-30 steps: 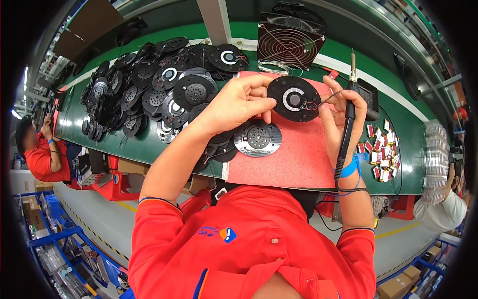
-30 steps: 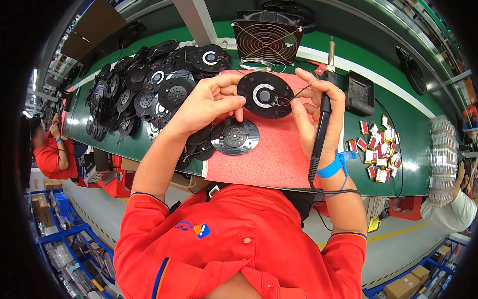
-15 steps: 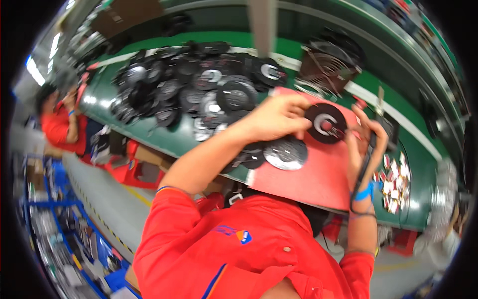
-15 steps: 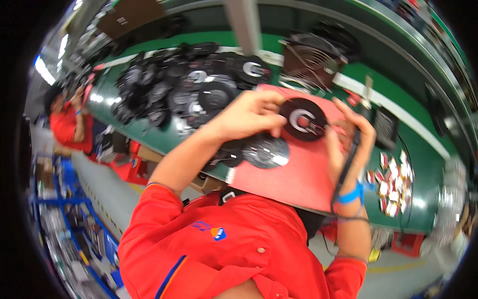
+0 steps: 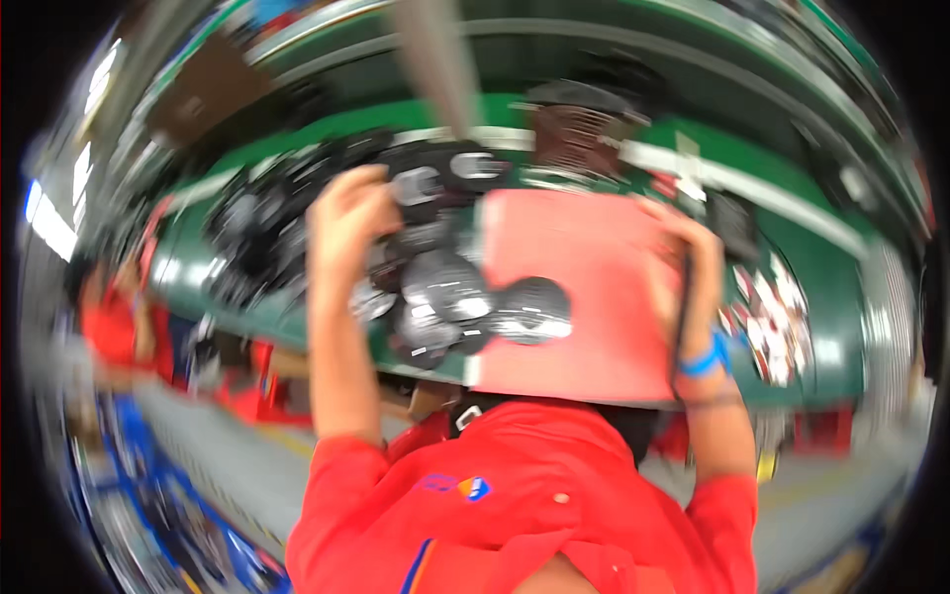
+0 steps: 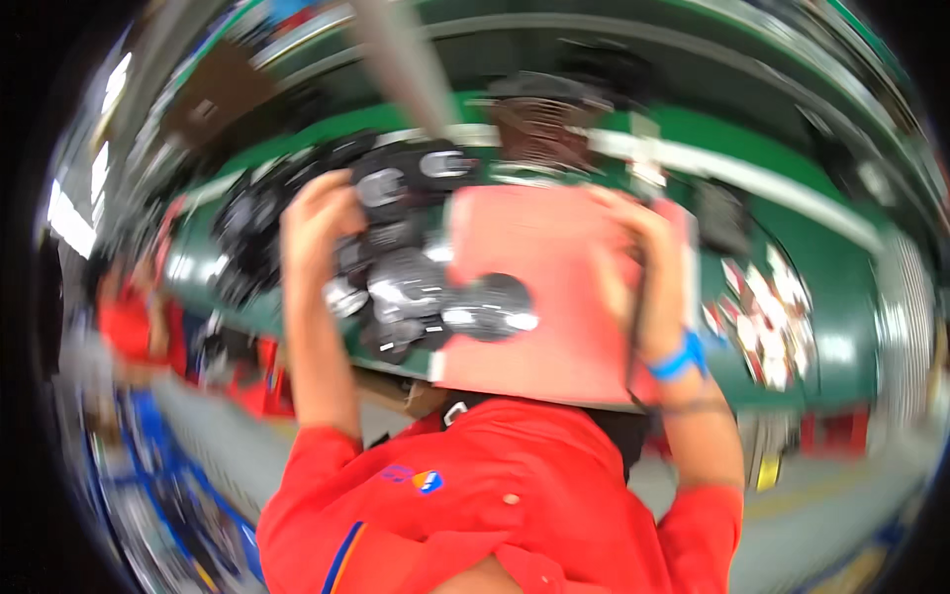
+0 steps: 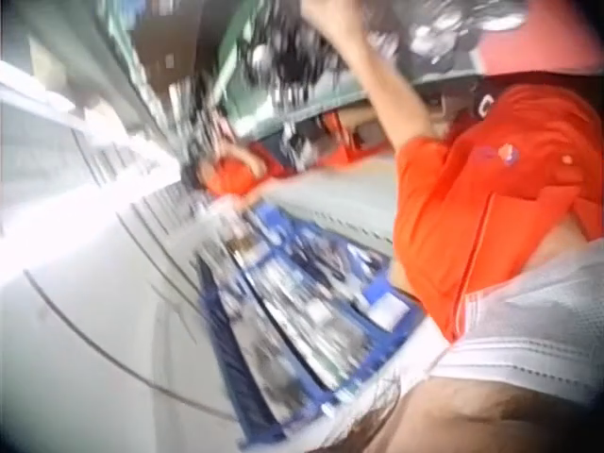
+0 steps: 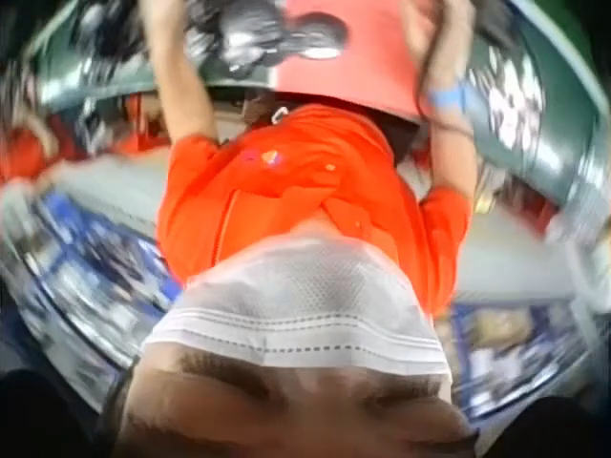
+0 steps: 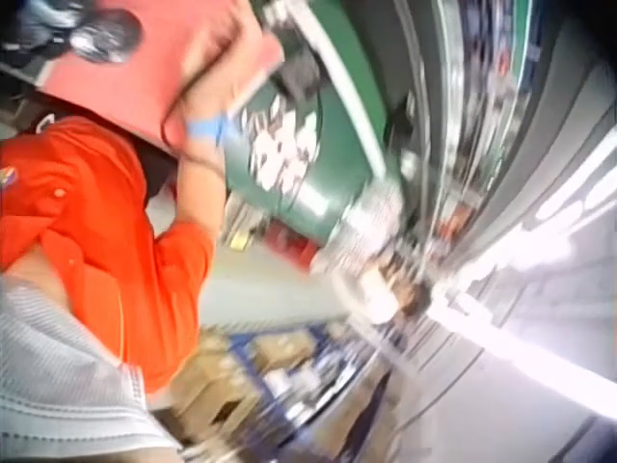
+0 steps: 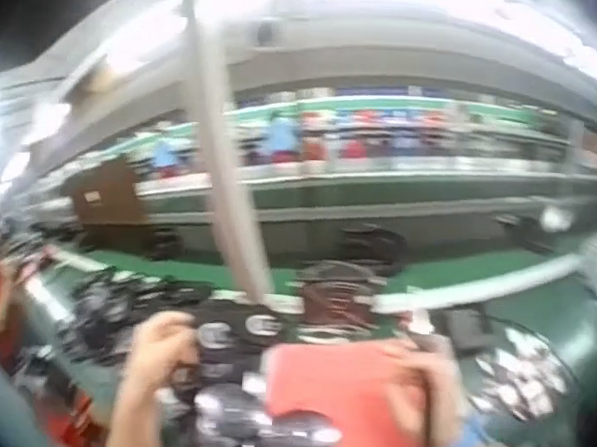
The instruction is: The person solders wires onto a circuit board of an electronic component with a soldering iron.
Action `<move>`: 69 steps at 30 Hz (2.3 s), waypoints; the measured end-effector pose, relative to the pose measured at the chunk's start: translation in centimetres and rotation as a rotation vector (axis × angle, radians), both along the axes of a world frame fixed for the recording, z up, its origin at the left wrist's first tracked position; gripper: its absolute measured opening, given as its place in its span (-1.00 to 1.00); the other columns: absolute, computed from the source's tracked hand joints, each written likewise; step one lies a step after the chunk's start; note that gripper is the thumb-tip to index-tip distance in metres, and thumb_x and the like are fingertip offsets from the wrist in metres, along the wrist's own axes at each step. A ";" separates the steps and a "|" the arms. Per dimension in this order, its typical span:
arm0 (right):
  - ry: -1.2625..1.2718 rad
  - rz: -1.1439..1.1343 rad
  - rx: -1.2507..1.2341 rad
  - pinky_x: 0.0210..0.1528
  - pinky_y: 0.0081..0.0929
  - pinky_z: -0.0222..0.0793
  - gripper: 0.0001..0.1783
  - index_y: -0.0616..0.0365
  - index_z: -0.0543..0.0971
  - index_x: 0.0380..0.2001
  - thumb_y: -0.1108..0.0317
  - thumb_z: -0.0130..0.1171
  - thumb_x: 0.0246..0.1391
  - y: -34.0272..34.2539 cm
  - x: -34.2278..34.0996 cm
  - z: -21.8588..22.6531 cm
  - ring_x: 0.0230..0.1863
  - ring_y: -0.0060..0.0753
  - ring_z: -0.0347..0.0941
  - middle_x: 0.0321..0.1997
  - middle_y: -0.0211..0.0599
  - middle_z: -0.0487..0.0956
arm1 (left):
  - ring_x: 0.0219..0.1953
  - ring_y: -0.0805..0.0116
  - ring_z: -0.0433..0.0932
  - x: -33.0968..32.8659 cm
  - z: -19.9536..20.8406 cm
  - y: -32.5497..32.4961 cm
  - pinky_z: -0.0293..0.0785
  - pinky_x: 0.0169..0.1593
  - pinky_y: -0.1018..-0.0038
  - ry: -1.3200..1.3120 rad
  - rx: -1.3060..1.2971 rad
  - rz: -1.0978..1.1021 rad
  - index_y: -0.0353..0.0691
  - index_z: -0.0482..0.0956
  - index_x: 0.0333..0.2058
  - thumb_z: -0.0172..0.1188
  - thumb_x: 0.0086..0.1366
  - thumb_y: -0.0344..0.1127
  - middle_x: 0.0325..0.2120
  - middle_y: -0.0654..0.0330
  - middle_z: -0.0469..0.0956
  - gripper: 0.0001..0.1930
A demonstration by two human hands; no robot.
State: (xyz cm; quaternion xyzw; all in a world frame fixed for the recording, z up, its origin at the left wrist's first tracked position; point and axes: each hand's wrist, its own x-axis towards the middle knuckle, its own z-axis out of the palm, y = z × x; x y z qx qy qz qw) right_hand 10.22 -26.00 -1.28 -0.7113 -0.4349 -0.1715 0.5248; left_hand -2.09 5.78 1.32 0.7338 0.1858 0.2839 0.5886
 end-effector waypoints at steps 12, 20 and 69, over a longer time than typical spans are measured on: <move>-0.071 -0.852 -0.422 -0.17 -0.38 0.38 -0.70 0.18 0.49 -0.18 0.54 0.19 -0.06 -20.2 0.6 -1.0 -0.22 -0.12 0.48 -0.21 -0.10 0.52 | -0.57 0.66 0.31 0.2 -2.3 -0.3 0.13 -0.46 0.73 -0.167 0.150 0.110 -0.36 0.44 -0.11 0.05 0.27 -0.45 -0.53 0.31 0.47 -0.78; -0.049 -0.735 -0.410 0.00 -0.35 0.36 -0.61 0.24 0.46 -0.06 0.64 0.11 -0.03 -17.5 -1.7 -2.5 -0.04 -0.11 0.45 -0.09 -0.09 0.53 | -0.47 0.53 0.49 -2.0 -0.3 -1.1 0.42 -0.37 0.62 -0.039 0.413 0.352 -0.31 0.57 -0.20 0.14 0.20 -0.44 -0.49 0.25 0.54 -0.81; -0.108 -0.356 -0.174 0.03 -0.16 0.31 -0.67 0.17 0.22 -0.11 0.66 0.00 0.08 -8.5 -6.6 -6.2 -0.01 0.06 0.42 0.01 0.24 0.45 | -0.30 0.55 0.45 -3.9 12.1 3.7 0.38 -0.23 0.59 0.223 0.582 0.113 -0.35 0.34 0.06 0.01 0.25 -0.37 -0.33 0.21 0.51 -0.60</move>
